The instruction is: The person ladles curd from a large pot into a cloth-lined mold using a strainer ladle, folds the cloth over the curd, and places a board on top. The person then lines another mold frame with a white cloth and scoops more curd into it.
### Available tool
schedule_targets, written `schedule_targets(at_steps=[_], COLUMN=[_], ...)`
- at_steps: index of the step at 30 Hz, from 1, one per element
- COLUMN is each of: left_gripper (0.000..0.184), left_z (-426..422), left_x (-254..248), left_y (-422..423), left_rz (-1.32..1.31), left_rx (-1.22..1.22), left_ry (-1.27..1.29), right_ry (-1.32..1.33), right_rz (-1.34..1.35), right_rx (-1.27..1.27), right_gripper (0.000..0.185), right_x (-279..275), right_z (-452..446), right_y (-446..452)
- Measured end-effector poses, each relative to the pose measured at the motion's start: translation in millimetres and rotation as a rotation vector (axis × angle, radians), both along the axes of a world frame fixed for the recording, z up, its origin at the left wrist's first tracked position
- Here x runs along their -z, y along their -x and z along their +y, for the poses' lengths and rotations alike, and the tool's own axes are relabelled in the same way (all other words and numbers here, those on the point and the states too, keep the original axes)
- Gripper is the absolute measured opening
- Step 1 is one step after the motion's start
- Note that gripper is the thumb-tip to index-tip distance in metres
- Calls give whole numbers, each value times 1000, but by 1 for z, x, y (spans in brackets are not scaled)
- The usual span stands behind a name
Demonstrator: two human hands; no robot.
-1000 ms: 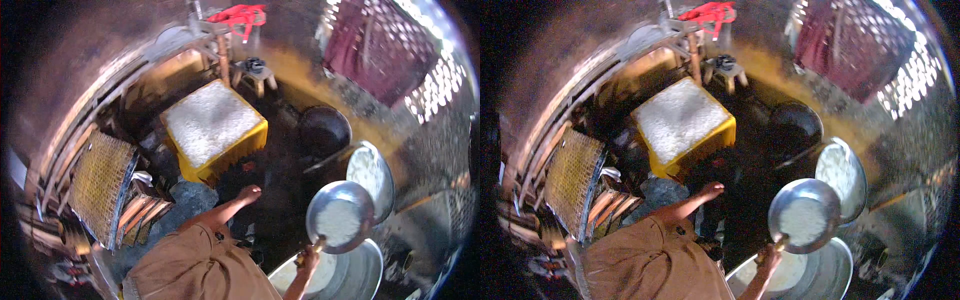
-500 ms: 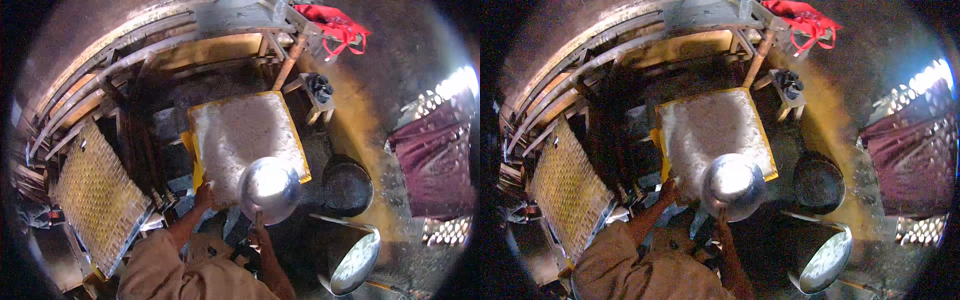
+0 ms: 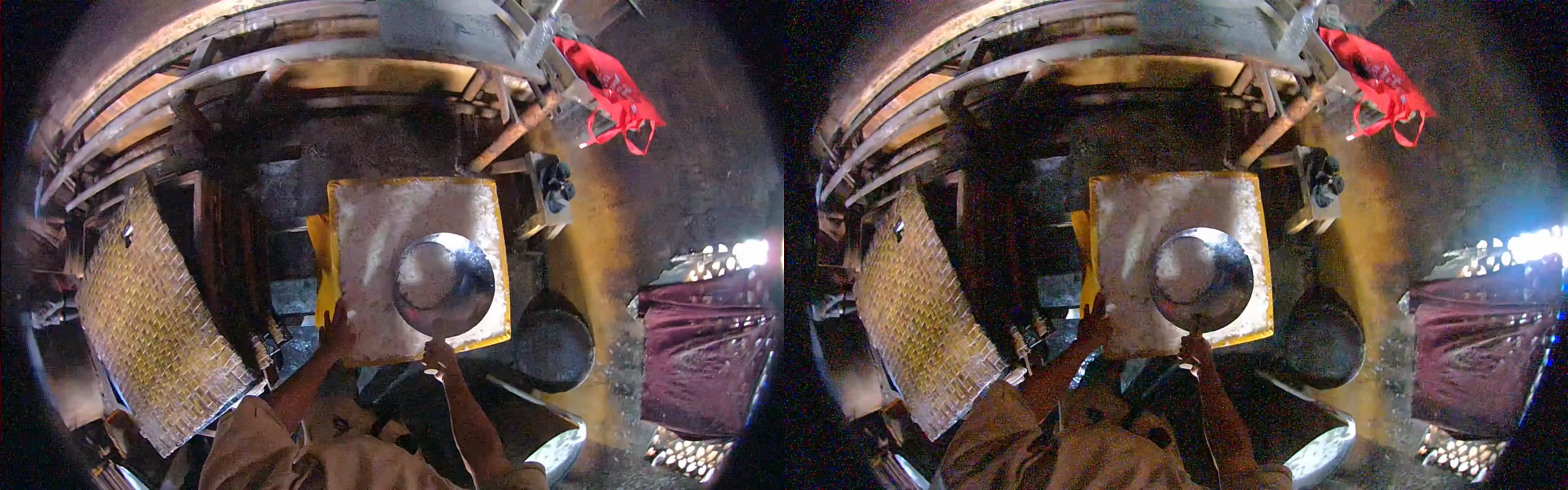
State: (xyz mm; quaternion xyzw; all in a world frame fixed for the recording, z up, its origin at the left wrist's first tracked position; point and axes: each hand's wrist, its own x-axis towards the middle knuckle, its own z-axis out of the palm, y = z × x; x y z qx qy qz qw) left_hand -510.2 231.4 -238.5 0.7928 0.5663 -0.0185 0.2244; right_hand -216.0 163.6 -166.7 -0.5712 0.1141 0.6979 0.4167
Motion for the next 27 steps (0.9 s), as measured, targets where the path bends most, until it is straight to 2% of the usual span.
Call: schedule_targets(at_steps=[2, 3, 4, 6, 7, 10, 11, 12, 13, 14, 15, 16, 18, 19, 21, 23, 25, 27], left_gripper=[69, 68, 67, 65, 63, 56, 51, 51, 50, 49, 46, 46, 47, 47, 40, 37, 35, 32], left_z=[6, 9, 12, 13, 12, -1, -12, -17, -23, -31, -38, -50, -78, -99, -137, -174, -213, -250], left_x=[-12, -18, -26, -39, -44, -52, -48, -44, -46, -42, -37, -49, -77, -70, -21, 15, 39, 50], left_y=[-1, 1, 4, 7, 6, -7, -15, -22, -29, -37, -46, -52, -60, -61, -50, -19, 22, 69], left_rz=[-18, -40, -61, -129, -193, -354, -454, -461, -525, -582, -439, -441, -423, -420, -365, -277, -156, -19], left_rx=[-63, -78, -91, -115, -126, -177, -173, -166, -106, -40, -8, 8, 160, 176, 5, -43, -33, -22], left_ry=[32, 58, 82, 111, 160, 185, -101, -121, 74, 272, 308, 297, 255, 254, 242, 280, 336, 396], right_ry=[-35, -210, -65, -181, -108, -133, -167, -70, -200, -248, -303, -766, -350, -483, -810, -730, -353, -100], right_rz=[-245, -126, -324, -284, -450, -613, -704, -682, -753, -699, -645, -76, -955, -937, -408, -697, -1320, -1601], right_rx=[-83, -24, -60, -94, -158, -112, -122, -27, 18, 188, 355, 590, 389, 489, 665, 578, 225, -71], right_gripper=[15, 16, 15, 13, 13, 10, 11, 12, 12, 12, 11, 19, 37, 28, 11, 13, 15, 20], right_x=[-4, -9, -24, 28, 1, -25, -30, -38, -46, -61, -76, -44, -84, -69, -39, -41, -90, -133], right_z=[7, 8, 19, 12, 21, 27, 29, 28, 20, 9, -2, -29, -67, -100, -195, -298, -402, -513], right_y=[-11, -21, -20, -56, -52, -65, -65, -70, -68, -61, -55, -67, -39, -44, -69, -87, -80, -76])
